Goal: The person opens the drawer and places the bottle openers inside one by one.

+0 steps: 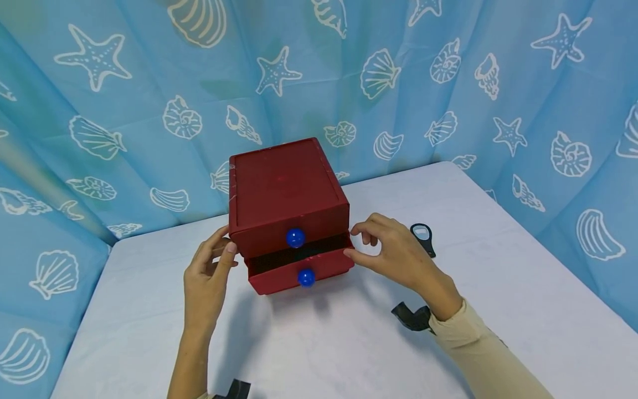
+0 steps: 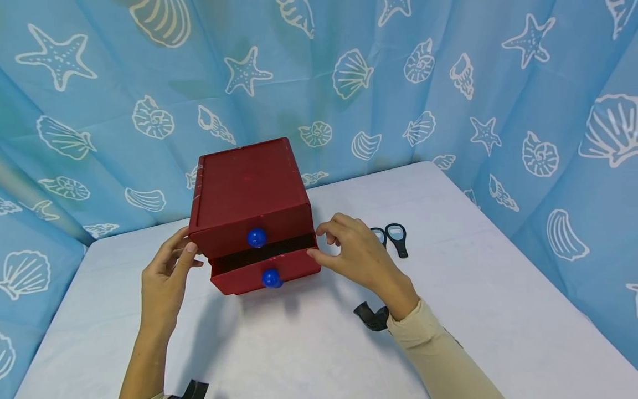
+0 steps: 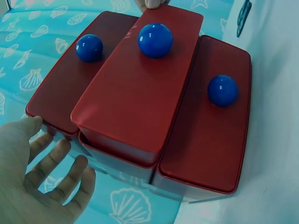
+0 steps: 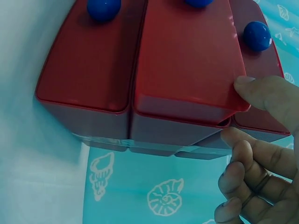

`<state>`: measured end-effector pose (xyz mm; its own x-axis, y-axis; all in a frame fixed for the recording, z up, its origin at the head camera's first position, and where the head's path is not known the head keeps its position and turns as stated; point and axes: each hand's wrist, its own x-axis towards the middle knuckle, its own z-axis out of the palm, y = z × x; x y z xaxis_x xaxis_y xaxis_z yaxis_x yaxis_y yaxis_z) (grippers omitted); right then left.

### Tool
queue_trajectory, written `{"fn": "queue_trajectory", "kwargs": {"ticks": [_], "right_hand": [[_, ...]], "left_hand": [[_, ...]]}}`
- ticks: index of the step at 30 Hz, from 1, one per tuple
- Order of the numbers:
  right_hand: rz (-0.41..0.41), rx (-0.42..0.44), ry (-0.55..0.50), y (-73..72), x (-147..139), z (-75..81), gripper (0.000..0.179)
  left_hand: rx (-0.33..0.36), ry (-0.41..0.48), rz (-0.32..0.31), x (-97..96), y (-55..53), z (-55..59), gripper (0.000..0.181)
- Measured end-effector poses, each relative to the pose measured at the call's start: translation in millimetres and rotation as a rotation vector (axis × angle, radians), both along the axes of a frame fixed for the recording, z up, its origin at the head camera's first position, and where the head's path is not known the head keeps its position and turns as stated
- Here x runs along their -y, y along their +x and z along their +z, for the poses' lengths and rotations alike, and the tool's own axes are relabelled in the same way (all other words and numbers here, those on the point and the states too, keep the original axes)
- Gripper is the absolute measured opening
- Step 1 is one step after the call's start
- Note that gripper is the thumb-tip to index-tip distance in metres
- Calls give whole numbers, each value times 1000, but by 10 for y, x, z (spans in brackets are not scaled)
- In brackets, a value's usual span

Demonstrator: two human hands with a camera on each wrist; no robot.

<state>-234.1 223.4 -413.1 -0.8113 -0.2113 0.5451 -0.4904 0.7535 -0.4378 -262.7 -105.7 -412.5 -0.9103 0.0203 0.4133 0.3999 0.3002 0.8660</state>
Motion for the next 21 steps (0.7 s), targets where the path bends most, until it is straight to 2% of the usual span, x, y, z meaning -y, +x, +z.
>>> {"fn": "queue_trajectory", "kwargs": {"ticks": [13,21], "right_hand": [[-38,18,-35,-35,21,-44,31],[-30,-20,-66,-65,25,-68,30]], "left_hand": [[0,16,-11,4,-21,-19,41],[-13,22,-17,5,-21,-21,41]]}}
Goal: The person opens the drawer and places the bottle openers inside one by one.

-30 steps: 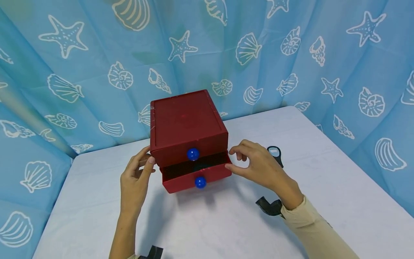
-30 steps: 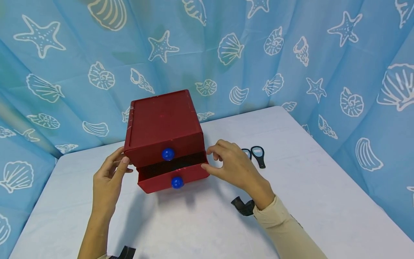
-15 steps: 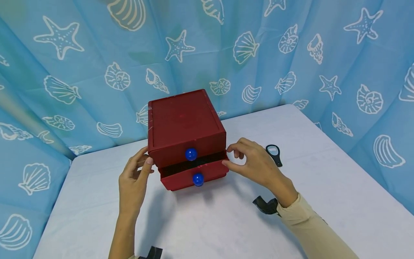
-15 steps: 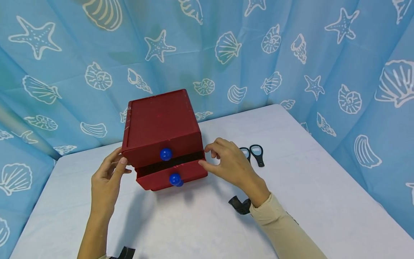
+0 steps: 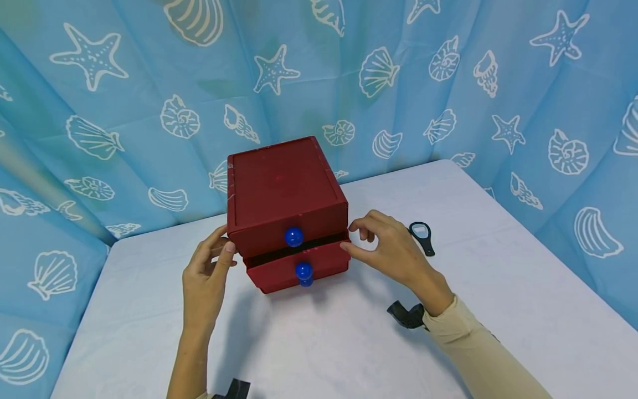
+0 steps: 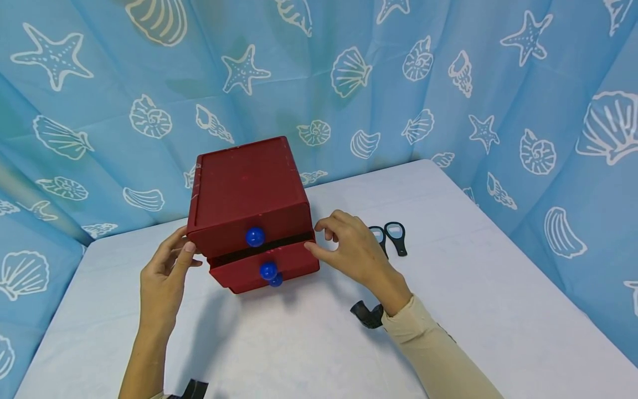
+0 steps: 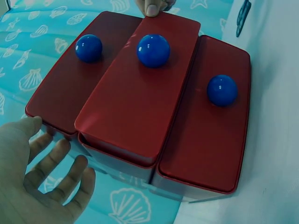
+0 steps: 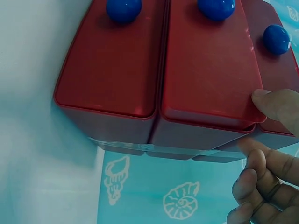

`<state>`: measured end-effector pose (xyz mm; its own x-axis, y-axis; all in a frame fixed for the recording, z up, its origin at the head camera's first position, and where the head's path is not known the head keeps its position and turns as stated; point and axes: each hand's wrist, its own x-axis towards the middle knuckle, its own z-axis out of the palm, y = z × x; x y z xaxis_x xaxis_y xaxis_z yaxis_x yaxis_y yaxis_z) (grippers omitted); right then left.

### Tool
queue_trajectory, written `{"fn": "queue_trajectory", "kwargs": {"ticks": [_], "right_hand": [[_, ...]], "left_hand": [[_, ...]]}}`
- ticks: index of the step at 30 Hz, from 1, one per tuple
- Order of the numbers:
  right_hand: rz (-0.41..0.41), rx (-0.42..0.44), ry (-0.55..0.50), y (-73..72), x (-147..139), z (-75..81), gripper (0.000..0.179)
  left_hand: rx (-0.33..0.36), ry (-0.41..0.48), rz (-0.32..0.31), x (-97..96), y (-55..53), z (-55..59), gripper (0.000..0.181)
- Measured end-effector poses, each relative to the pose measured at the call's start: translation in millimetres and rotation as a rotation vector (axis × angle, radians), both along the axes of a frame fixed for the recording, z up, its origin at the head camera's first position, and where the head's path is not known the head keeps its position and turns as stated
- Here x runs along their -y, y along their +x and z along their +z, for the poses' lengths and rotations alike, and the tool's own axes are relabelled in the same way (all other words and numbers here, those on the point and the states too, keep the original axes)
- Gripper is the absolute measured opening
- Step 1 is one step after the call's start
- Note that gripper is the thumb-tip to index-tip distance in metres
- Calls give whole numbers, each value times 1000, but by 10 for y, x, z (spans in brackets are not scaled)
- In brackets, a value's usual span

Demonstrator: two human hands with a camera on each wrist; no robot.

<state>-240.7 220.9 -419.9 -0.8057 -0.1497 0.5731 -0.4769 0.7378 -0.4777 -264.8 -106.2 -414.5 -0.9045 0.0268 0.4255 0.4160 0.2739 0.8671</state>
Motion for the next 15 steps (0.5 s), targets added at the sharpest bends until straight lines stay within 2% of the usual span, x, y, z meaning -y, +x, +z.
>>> {"fn": "queue_trajectory", "kwargs": {"ticks": [15], "right_hand": [[-12,-19,-45,-76,37,-39,28]], "left_hand": [[7,9,0,-3,15,28,41]]}}
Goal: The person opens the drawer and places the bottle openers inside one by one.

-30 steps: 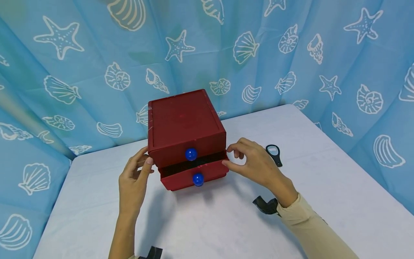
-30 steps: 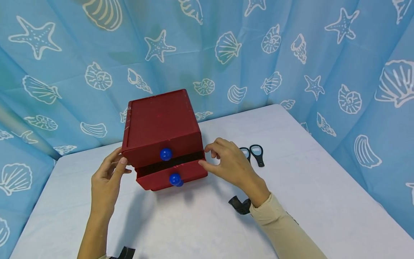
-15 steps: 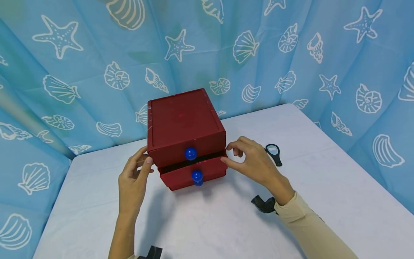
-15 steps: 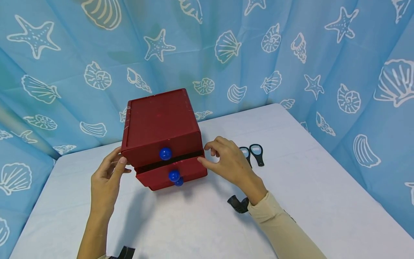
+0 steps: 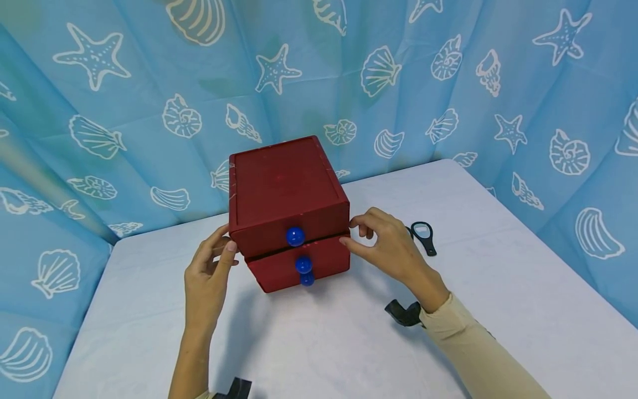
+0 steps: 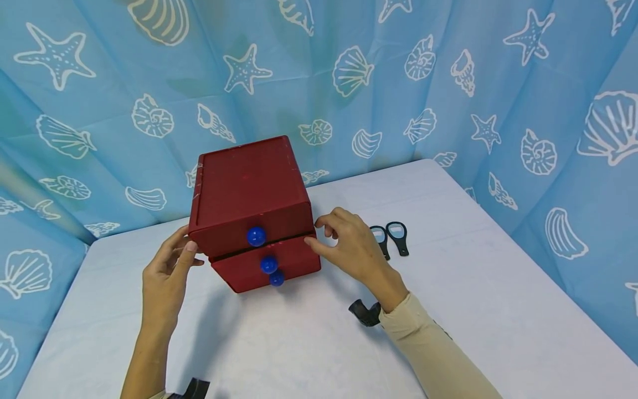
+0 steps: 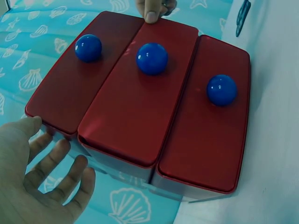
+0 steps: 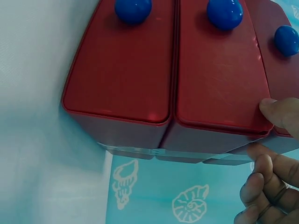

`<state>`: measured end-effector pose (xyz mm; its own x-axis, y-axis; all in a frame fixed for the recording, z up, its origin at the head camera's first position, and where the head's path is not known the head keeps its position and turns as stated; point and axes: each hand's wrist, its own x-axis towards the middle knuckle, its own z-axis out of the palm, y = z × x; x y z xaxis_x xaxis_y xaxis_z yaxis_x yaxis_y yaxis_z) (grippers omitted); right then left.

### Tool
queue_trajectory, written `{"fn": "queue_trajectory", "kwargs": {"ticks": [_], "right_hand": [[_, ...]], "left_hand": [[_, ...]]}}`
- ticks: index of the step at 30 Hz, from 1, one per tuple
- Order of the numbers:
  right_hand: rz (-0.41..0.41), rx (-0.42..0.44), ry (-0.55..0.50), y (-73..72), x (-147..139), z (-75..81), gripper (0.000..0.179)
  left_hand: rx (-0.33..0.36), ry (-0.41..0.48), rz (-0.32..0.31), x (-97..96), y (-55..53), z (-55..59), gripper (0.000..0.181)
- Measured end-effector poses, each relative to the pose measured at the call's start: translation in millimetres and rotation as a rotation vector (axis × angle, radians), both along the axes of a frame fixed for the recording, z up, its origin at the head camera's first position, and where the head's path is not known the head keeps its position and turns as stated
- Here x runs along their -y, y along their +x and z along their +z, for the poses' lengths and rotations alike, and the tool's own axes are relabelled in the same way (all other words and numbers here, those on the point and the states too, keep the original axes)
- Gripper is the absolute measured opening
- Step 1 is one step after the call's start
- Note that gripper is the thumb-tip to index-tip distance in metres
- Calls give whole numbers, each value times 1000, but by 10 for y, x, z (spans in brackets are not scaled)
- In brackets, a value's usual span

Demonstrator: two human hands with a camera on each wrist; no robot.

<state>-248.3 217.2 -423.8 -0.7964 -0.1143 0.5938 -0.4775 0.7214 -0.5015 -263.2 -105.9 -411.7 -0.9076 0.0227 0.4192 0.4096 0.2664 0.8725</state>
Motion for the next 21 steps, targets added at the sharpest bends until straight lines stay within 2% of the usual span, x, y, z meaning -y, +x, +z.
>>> {"fn": "queue_trajectory", "kwargs": {"ticks": [6,11,17,21], "right_hand": [[-16,-11,-10,-23,16,-22,26],[-65,-7,-20,-30,41,-50,25],[-135,-6,-17,4,76,-50,27],[-137,-29,21,56,96,-41,24]], "left_hand": [[3,2,0,0,5,8,40],[7,-1,2,-3,-4,3,41],[10,-6,1,-3,-1,-1,41],[16,6,-6,-1,14,2,40]]}}
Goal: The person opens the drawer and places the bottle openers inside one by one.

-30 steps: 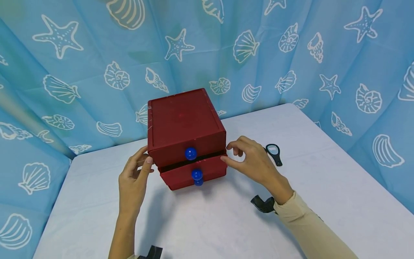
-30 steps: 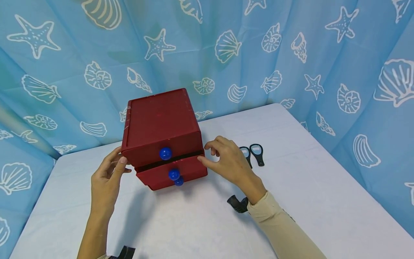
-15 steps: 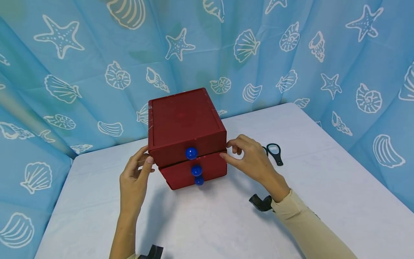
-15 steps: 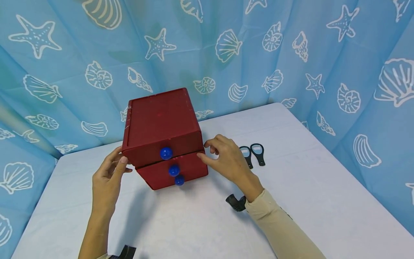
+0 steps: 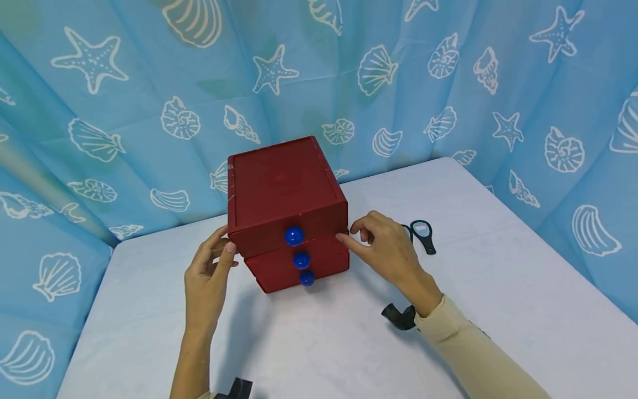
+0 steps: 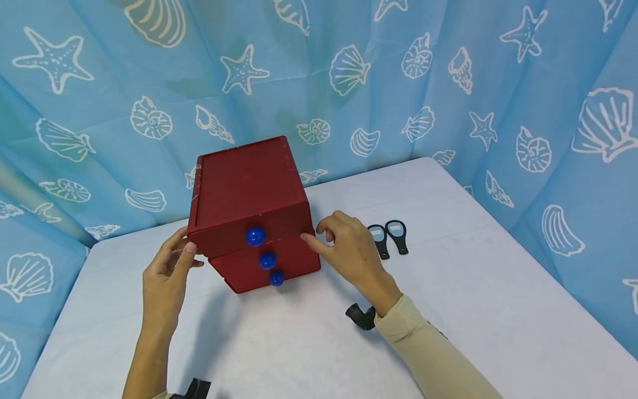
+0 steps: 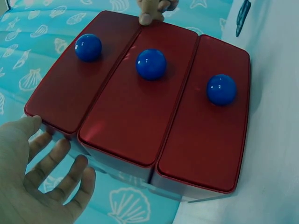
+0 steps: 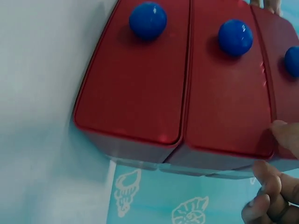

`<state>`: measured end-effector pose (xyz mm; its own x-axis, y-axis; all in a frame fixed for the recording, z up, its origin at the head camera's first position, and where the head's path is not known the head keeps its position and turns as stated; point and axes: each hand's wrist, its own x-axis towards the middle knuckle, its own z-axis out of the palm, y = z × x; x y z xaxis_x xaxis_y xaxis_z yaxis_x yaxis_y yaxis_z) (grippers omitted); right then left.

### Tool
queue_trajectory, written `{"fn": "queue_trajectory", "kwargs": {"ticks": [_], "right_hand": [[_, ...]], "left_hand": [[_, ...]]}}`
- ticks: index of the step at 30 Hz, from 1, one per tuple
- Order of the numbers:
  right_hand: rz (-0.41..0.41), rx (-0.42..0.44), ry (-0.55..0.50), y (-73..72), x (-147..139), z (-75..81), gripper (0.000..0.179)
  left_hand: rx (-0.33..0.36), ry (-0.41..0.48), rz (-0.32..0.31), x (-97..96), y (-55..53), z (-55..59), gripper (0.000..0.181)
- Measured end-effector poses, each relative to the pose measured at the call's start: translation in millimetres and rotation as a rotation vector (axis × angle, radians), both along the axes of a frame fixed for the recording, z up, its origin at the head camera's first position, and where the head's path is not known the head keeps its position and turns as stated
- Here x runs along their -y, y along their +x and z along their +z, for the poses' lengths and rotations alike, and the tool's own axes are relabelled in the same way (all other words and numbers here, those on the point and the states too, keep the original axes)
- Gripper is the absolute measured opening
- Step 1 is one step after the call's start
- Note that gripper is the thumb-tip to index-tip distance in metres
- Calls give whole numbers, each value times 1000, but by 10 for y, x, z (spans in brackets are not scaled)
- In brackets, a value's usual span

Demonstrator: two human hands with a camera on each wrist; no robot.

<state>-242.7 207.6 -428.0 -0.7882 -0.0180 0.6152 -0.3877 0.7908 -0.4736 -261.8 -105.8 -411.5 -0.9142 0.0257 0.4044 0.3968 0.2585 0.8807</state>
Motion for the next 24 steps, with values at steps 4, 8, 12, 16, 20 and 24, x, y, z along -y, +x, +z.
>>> {"fn": "queue_trajectory", "kwargs": {"ticks": [4,8,12,16,20,24], "right_hand": [[57,51,57,58,102,12,21],[115,178,110,108,269,-77,21],[132,260,152,126,443,-256,22],[134,256,178,113,577,-393,21],[138,244,165,85,677,-452,20],[132,251,162,64,768,-490,27]], "left_hand": [[-7,10,3,29,-12,2,40],[-6,-2,9,12,-28,34,40],[3,-8,4,-51,42,149,40],[3,1,7,-92,131,271,39],[10,-5,10,-92,143,309,39],[8,-3,7,-67,131,322,38]]}}
